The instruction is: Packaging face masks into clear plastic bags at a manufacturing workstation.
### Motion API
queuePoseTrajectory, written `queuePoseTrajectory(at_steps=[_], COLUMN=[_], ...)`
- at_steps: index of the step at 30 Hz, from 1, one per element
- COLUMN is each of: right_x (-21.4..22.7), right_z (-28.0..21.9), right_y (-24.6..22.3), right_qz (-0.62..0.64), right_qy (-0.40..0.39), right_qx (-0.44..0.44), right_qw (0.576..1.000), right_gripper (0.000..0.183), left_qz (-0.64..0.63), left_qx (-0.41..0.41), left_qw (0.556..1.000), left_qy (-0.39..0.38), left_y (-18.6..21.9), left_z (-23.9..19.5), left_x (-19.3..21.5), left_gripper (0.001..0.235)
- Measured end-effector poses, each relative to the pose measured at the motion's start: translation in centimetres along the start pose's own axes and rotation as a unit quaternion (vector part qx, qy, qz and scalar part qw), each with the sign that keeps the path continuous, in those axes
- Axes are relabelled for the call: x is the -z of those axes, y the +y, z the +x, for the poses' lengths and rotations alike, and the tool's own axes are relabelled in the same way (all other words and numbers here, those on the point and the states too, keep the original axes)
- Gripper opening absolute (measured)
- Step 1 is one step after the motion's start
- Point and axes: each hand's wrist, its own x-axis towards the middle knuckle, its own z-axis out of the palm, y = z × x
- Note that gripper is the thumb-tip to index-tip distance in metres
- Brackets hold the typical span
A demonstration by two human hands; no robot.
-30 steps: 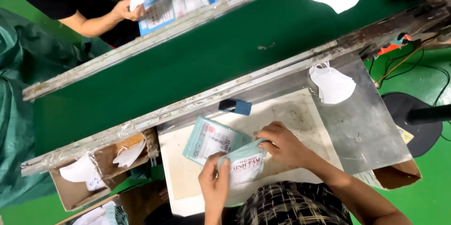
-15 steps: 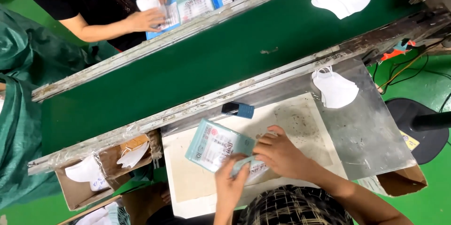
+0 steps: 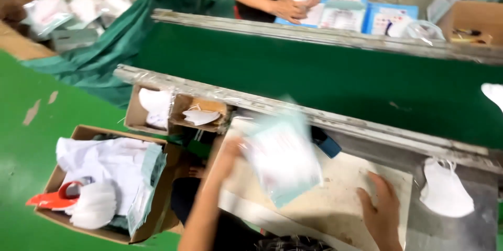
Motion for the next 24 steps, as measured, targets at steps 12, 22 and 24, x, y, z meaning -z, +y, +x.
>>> queuePoseTrajectory(at_steps=[12,22,24], right_x=[-6.3,-4.9,-4.9], right_z=[-4.4,-3.2,-3.3], right_y=[5.6,3.3,3.4], right_qz=[-0.194,-0.183,-0.172], right_qy=[0.128,0.080,0.081], right_qx=[-0.090,-0.137,-0.134], right_qw=[0.968,0.970,0.973], right_gripper=[0.051,0.049,0.047], left_qz=[-0.145,0.435,0.519], left_qx=[-0.185,-0.273,-0.247], left_qw=[0.968,0.849,0.810], left_qy=[0.091,-0.125,-0.120], left_y=[5.4,5.0,2.7], left_z=[-3.5,-11.4,-10.9], left_x=[-5.9,-21.6,-20.3], left_gripper=[0.040,0.062,0.086])
